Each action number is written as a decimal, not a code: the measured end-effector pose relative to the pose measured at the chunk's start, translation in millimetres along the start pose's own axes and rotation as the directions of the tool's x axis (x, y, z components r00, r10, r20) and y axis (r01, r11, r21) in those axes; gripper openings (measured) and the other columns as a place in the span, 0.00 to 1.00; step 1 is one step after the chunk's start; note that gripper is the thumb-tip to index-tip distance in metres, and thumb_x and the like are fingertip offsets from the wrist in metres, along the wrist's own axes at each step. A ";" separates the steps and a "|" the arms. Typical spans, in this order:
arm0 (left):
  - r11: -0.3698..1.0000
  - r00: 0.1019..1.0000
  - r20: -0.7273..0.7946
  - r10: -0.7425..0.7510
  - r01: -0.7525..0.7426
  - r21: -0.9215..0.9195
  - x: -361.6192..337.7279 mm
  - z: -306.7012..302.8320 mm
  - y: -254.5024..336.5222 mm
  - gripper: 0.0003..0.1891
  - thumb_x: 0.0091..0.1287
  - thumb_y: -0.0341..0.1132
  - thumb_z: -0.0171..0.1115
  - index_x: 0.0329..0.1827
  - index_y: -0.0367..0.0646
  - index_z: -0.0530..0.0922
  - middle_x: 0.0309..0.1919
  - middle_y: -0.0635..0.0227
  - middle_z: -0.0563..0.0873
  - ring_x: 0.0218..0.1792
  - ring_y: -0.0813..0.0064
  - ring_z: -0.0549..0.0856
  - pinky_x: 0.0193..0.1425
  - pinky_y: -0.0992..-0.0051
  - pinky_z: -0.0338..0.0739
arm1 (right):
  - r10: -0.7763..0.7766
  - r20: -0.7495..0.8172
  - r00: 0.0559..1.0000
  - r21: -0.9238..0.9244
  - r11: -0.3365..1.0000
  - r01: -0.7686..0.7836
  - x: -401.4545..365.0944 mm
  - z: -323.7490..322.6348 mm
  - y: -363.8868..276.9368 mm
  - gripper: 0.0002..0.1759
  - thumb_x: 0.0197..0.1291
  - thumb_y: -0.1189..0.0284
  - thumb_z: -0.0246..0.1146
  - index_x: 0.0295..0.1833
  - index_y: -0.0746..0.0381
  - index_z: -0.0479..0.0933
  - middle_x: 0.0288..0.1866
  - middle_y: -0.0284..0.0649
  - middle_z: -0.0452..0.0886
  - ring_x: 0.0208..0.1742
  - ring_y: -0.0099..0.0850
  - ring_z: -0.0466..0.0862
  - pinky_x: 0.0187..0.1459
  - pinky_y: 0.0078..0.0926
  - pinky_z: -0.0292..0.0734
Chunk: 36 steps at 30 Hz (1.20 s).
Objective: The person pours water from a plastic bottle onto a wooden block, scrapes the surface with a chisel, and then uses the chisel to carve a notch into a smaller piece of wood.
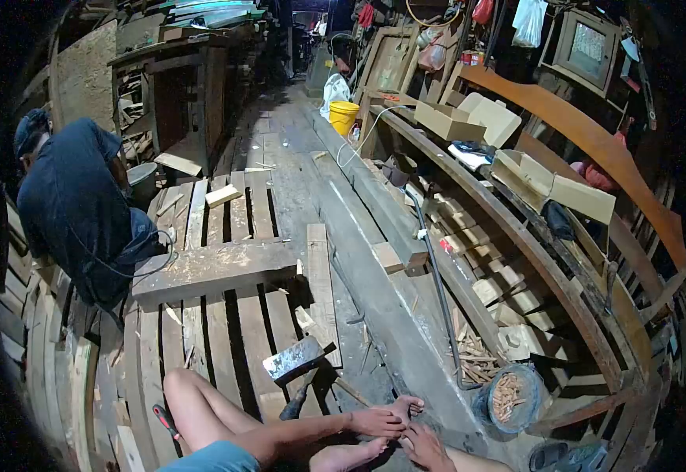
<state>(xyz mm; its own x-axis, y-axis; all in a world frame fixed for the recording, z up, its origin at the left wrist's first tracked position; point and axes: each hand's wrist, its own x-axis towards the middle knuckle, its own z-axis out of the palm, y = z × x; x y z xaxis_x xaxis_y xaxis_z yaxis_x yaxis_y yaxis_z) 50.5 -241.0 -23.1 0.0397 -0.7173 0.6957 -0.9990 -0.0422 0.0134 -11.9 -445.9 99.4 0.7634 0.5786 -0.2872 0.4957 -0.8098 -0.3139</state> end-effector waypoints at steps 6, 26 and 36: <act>0.994 0.992 0.096 -0.076 0.067 0.091 0.0 -13.3 4.4 0.12 0.61 0.37 0.53 0.46 0.48 0.71 0.38 0.70 0.72 0.44 0.74 0.77 0.47 0.72 0.72 | 0.239 0.176 0.955 -0.019 0.971 -0.239 -33.7 -21.2 24.0 0.21 0.55 0.61 0.62 0.52 0.59 0.76 0.53 0.48 0.78 0.55 0.45 0.77 0.56 0.42 0.73; 0.531 0.478 0.324 -0.817 0.841 0.098 -53.4 -87.0 66.4 0.15 0.69 0.43 0.54 0.33 0.41 0.80 0.28 0.57 0.85 0.34 0.57 0.84 0.44 0.61 0.75 | 0.355 0.253 0.900 -0.196 0.930 -0.312 49.0 -201.0 85.8 0.20 0.58 0.57 0.57 0.48 0.59 0.81 0.42 0.52 0.84 0.43 0.51 0.84 0.47 0.47 0.78; 0.386 0.328 0.346 -0.879 0.916 0.111 -44.0 -92.0 62.5 0.13 0.65 0.40 0.57 0.25 0.43 0.76 0.22 0.60 0.80 0.27 0.60 0.82 0.38 0.62 0.74 | 0.461 0.017 0.887 -0.012 0.887 -0.461 256.2 -185.0 248.6 0.21 0.57 0.60 0.59 0.53 0.60 0.80 0.47 0.51 0.84 0.51 0.46 0.83 0.53 0.41 0.77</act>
<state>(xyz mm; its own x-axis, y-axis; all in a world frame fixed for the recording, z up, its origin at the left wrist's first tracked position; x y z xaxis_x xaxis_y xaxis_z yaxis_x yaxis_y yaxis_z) -15.5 -148.2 13.2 0.8979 -0.4391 -0.0322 -0.3468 -0.7504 0.5627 383.5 -517.0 115.2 0.8990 0.1415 -0.4145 0.0928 -0.9864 -0.1356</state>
